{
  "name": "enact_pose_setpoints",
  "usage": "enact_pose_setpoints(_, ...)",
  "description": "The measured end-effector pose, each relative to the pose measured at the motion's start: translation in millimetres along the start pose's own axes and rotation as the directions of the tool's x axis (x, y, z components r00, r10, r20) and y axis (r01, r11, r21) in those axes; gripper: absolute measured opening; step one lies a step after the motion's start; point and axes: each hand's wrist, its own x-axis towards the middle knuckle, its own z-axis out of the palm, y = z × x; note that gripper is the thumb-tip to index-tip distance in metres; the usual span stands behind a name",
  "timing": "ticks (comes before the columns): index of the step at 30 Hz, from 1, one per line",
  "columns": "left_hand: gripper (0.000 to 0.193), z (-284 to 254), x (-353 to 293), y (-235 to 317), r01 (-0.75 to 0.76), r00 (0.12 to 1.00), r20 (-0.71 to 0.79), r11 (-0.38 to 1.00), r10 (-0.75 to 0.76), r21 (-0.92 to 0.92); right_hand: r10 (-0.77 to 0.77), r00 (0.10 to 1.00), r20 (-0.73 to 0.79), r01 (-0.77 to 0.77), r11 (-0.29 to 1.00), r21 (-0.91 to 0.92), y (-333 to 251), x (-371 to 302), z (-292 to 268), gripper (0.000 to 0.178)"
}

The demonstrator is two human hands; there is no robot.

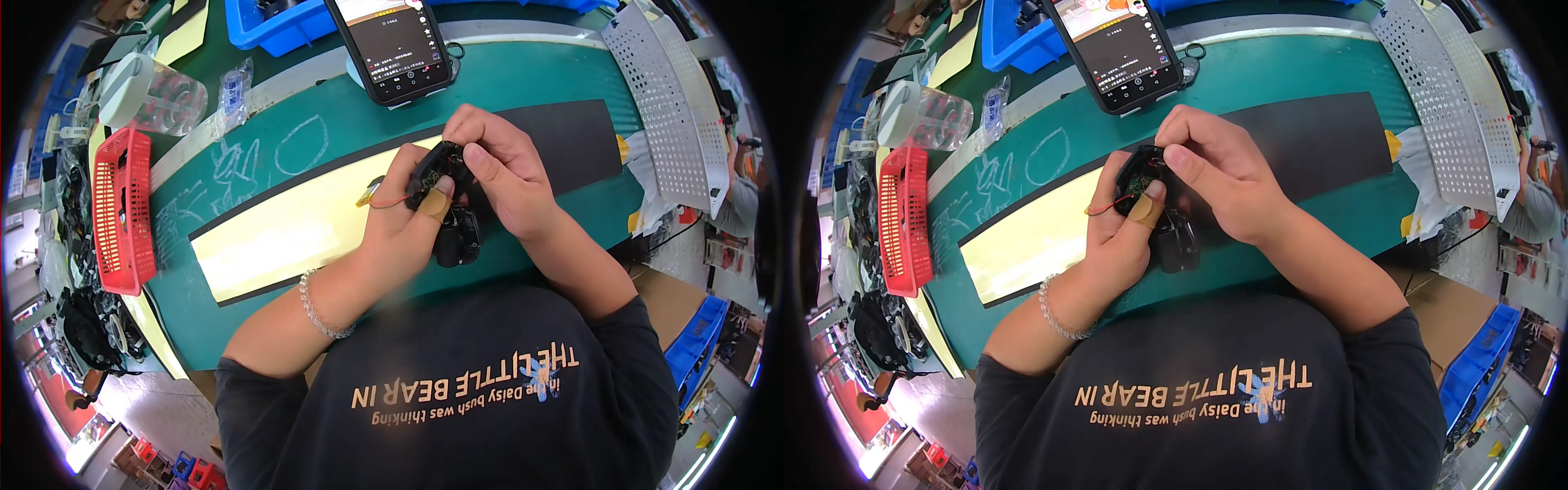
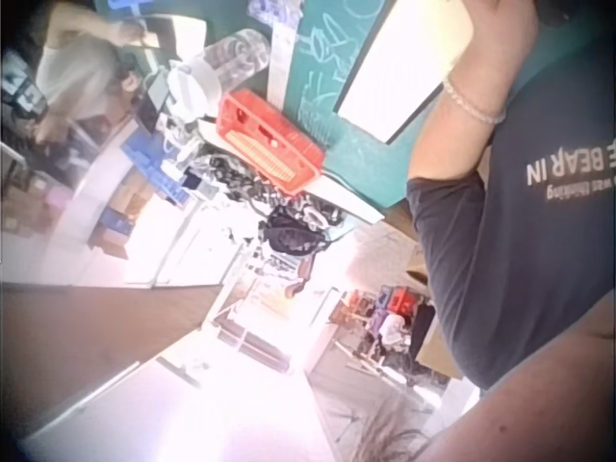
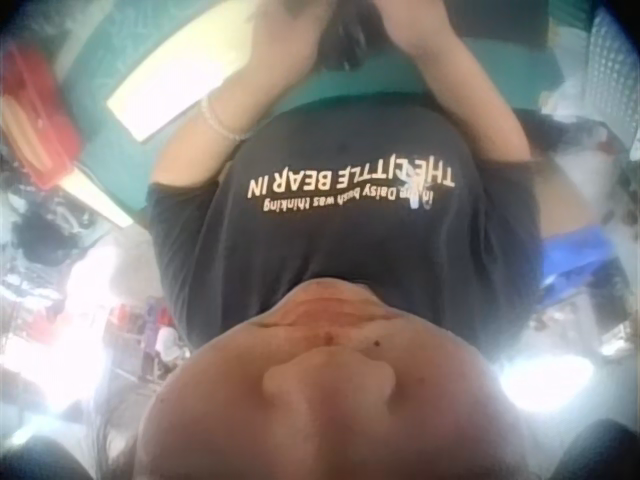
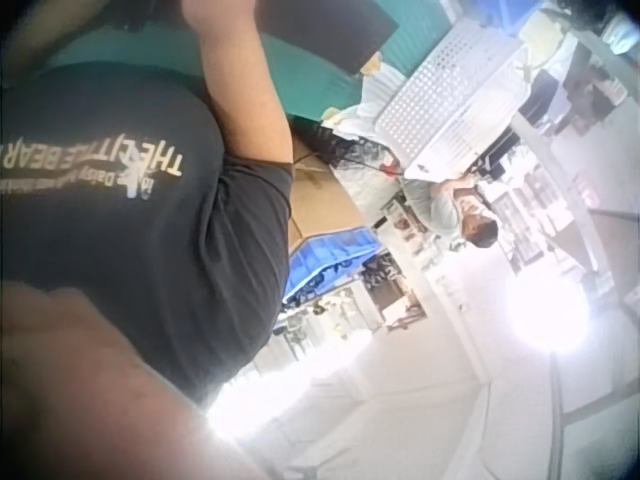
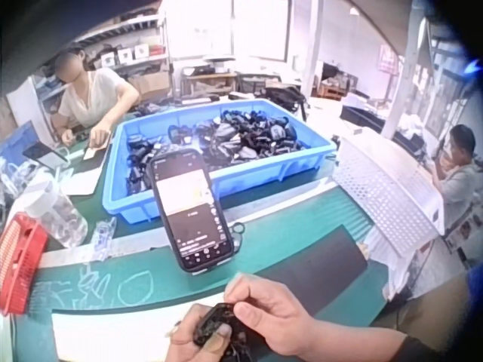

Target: The person assembles internal electronic components into a plastic housing by hand, inserting a circuit board, wiring harness, and battery, securing the battery with an adhesive strip.

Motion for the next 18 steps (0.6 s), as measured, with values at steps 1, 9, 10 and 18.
enact_pose_setpoints(1,0.011,0.1,-0.4,-1.0,-0.033,0.999,0.011,0.999,0.033,0.020,-0.004,1.000,-0.013,0.004,1.000,0.004,0.5,-1.1,0.7,0.017)
enact_pose_setpoints(9,0.011,1.1,7.3,6.3,-0.028,0.998,-0.059,0.999,0.025,-0.044,-0.342,0.929,-0.141,0.233,0.836,-0.497,2.5,4.2,0.6,0.008)
enact_pose_setpoints(10,0.011,1.2,7.7,5.4,-0.032,0.997,-0.068,0.998,0.028,-0.057,-0.390,0.916,-0.097,0.265,0.766,-0.585,0.7,5.6,0.0,0.012)
enact_pose_setpoints(18,0.010,-1.0,8.0,-2.0,-0.072,0.996,-0.052,0.997,0.073,0.011,-0.482,0.876,0.010,0.316,0.560,-0.765,-1.7,9.7,-0.2,0.020)
